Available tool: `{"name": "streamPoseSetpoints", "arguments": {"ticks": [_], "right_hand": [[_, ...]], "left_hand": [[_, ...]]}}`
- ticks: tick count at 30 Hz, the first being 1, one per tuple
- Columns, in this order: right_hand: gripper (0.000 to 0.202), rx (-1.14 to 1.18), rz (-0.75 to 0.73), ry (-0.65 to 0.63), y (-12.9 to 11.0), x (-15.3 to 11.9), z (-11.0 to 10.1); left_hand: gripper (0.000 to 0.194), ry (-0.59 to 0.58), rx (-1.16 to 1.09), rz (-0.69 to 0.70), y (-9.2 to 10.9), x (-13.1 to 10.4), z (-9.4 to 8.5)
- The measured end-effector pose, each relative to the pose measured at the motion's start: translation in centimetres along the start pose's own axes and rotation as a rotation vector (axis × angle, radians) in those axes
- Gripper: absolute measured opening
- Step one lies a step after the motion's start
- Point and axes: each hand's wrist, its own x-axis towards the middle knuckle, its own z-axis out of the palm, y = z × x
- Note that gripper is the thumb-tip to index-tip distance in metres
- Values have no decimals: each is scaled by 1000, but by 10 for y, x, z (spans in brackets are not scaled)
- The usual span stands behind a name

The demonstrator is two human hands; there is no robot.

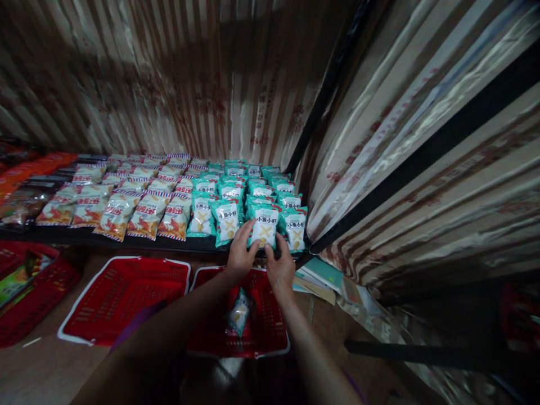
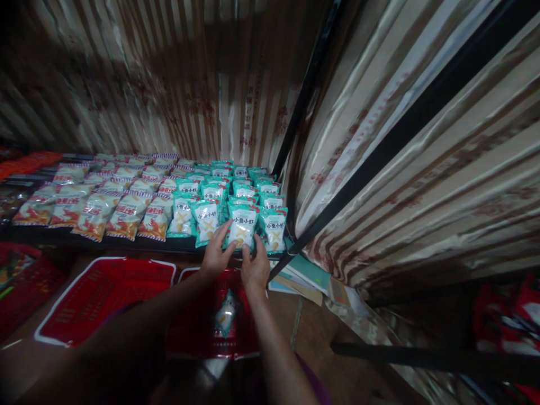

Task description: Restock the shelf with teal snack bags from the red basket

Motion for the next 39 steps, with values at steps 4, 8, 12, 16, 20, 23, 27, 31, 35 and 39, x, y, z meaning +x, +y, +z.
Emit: {"name": "streamPoseSetpoints", "arguments": {"ticks": [4, 8, 12, 16, 20, 23, 27, 31, 35, 39], "right_hand": [[54, -44, -83, -4, 4, -1, 3], [53, -61, -126, -5, 7, -1, 7], [52, -81, -165, 20, 9, 0, 11], [53, -166, -214, 50, 8, -1, 13], [52, -263, -313, 85, 3, -2, 11], [50, -291, -381, 93, 2, -2, 10], [51, -265, -410, 49, 6, -2, 14], [51, -219, -421, 13, 9, 0, 17], [52, -211, -417, 25, 8, 0, 18], [51, -251, -405, 14, 9, 0, 19]], "left_hand": [[51, 7, 54, -4, -5, -1, 5], [53, 20, 92, 0, -9, -2, 8], [53, 1, 125, 36, -14, -3, 9], [53, -3, 159, 61, -17, -4, 10], [55, -5, 184, 94, -15, -6, 10], [52, -6, 215, 113, -13, -6, 9], [48, -43, 253, 128, -12, -7, 8], [48, -52, 283, 178, -14, -8, 9], [47, -13, 330, 262, -17, -10, 12], [49, 24, 416, 365, -21, -12, 14]]}}
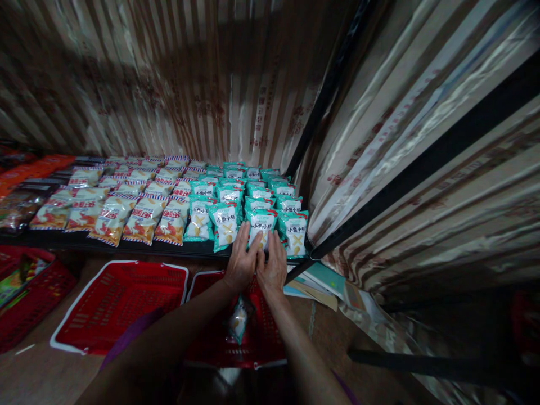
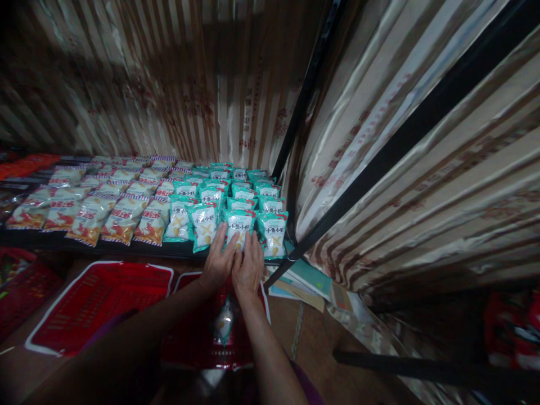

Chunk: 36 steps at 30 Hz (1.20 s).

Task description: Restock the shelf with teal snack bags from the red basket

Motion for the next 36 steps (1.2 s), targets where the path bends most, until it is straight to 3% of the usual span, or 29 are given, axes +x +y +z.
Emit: {"name": "streamPoseSetpoints", "arguments": {"ticks": [9, 25, 36], "right_hand": [[51, 17, -41, -1, 9, -2, 5], [46, 46, -176, 117, 8, -3, -6], [43, 14, -158, 138, 8, 38, -34]], "left_hand": [[53, -39, 82, 196, -2, -3, 2], [44, -85, 185, 222, -1, -1, -2], [49, -63, 180, 195, 5, 4, -2]]}}
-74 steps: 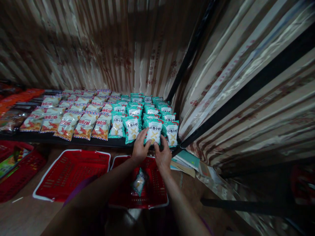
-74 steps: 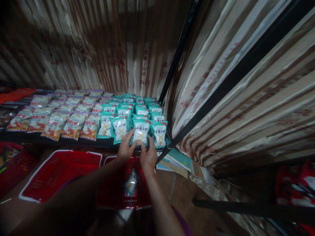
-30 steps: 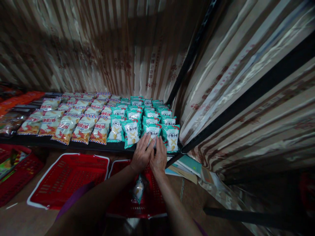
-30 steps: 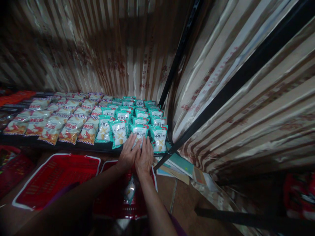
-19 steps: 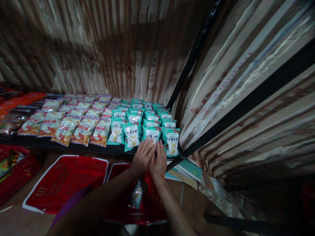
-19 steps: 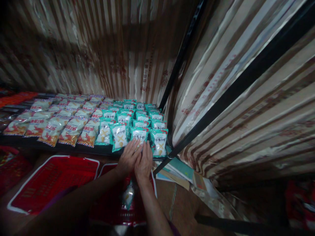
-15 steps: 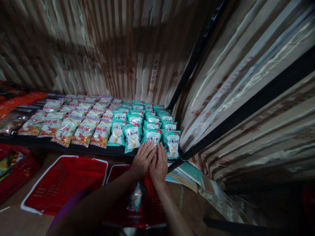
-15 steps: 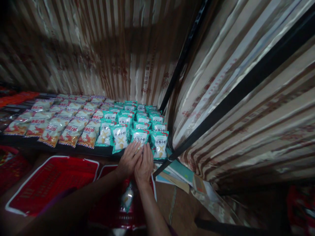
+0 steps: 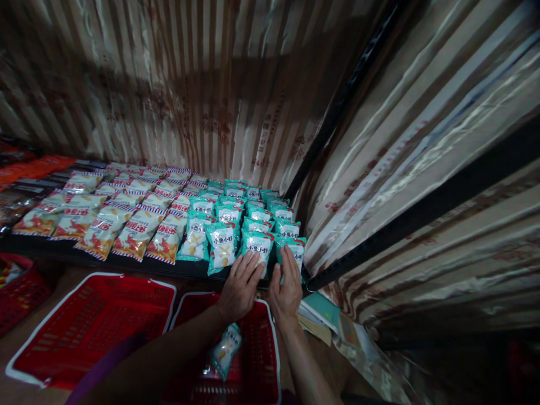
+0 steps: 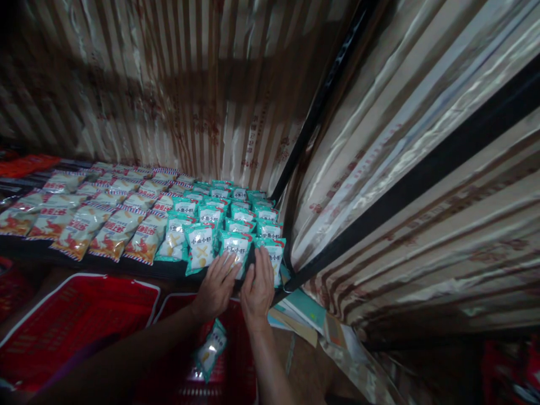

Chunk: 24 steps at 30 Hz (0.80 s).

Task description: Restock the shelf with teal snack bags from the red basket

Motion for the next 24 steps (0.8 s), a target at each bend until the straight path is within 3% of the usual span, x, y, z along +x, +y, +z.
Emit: {"name": "streamPoseSetpoints", "arguments": {"ticks": [9, 24], "right_hand": [[41, 103, 17, -52, -2, -13, 16], [45, 175, 165, -20, -12, -3, 22]], "left_hand": [[45, 72, 5, -4, -4, 9, 9], [48, 86, 49, -1, -4, 7, 18]]}}
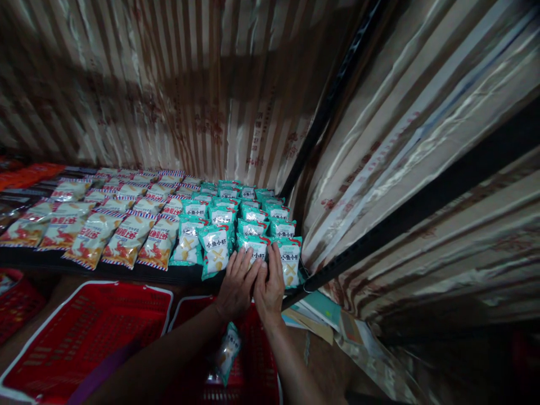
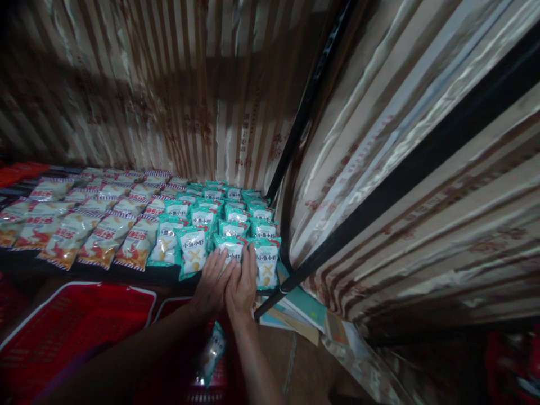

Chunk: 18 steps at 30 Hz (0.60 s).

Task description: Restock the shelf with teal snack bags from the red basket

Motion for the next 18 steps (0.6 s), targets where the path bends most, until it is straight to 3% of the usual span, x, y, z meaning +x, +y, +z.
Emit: {"name": "streamPoseSetpoints", "arguments": {"ticks": [9, 18], "right_hand": [[45, 31, 42, -35, 10, -4, 4], [53, 84, 181, -66, 5, -4, 13]], "left_hand": [[50, -59, 10, -30, -1, 3, 4], [50, -15, -85, -38, -4, 4, 4]]}}
